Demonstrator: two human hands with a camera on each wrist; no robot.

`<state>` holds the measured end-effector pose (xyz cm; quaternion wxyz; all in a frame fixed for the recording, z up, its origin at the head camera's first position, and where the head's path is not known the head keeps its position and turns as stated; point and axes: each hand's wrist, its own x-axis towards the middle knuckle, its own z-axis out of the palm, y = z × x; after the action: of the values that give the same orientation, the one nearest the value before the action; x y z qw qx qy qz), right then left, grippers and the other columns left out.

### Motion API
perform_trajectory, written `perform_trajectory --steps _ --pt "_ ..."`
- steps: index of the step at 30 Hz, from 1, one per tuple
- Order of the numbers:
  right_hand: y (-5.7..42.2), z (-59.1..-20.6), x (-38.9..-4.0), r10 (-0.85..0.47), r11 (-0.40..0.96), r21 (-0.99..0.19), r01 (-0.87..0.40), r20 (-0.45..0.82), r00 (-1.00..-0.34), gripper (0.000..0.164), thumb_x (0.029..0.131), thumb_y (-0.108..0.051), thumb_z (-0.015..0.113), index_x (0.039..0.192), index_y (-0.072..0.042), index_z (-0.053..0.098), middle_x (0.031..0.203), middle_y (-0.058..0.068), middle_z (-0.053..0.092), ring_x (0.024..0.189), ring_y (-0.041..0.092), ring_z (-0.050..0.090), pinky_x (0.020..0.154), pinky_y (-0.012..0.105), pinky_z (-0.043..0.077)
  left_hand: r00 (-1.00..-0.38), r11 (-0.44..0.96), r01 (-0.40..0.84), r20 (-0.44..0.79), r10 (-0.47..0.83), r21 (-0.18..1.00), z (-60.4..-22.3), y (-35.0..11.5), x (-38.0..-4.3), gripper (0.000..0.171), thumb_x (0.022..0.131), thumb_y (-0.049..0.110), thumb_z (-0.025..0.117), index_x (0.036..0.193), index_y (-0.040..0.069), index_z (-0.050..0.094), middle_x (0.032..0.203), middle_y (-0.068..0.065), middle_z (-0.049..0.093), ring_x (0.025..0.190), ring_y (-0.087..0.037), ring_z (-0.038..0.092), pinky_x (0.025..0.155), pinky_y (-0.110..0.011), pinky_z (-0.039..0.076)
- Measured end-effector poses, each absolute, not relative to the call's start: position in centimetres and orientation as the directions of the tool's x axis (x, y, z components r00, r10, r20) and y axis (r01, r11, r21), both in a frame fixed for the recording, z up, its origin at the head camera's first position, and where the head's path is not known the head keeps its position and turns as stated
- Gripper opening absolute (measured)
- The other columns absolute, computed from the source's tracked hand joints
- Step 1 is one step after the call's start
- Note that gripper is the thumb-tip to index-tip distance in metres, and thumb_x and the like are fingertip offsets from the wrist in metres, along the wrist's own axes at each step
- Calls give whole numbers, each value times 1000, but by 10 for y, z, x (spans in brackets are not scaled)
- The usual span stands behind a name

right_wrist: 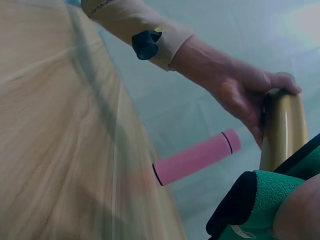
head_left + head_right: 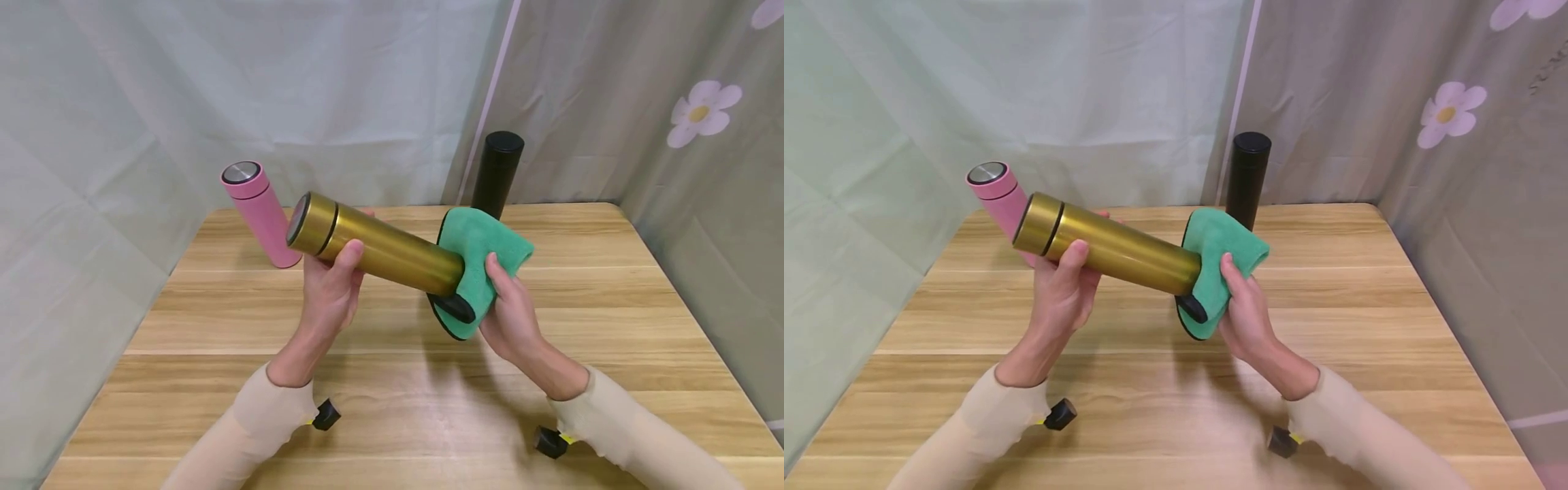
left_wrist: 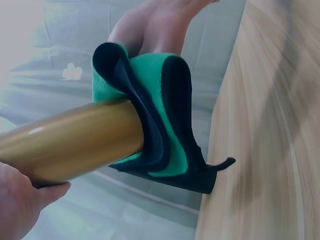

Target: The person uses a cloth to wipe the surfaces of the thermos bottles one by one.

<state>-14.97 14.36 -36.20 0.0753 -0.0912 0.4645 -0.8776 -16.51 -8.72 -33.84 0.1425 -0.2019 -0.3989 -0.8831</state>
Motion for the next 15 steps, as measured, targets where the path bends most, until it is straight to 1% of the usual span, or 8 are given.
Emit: perform_trajectory --steps 3,6,10,12,15 --pt "138 -363 -154 -231 -548 -834 68 72 -970 39 111 -42 42 135 -12 49 126 -1 56 111 13 57 97 26 49 -866 -646 430 490 -97 631 -338 -87 -164 58 85 24 88 129 11 54 122 -13 63 111 -32 65 94 -42 56" --pt "134 -364 -157 -260 -539 -838 88 65 -963 42 112 -43 40 137 -11 48 126 0 57 112 14 58 98 28 50 -861 -654 440 497 -110 616 -337 -86 -164 58 84 24 89 129 10 54 122 -13 63 111 -32 65 95 -43 55" --pt "131 -366 -160 -307 -547 -829 115 71 -949 47 112 -45 37 141 -10 47 129 2 57 114 16 58 100 29 50 -855 -686 449 498 -144 572 -336 -85 -164 60 83 20 90 128 8 54 121 -14 64 112 -33 65 99 -45 54" --pt "130 -367 -161 -331 -562 -816 138 68 -941 48 111 -46 37 143 -12 48 130 2 58 117 16 59 101 30 50 -851 -700 457 499 -165 548 -336 -84 -166 60 82 18 91 128 6 54 120 -15 65 112 -34 65 100 -45 53" --pt "130 -369 -162 -379 -578 -793 192 52 -924 48 111 -48 36 143 -16 50 131 2 58 120 17 58 102 31 50 -843 -708 472 505 -187 526 -337 -83 -168 63 81 17 91 129 5 52 120 -17 64 113 -35 65 103 -47 51"
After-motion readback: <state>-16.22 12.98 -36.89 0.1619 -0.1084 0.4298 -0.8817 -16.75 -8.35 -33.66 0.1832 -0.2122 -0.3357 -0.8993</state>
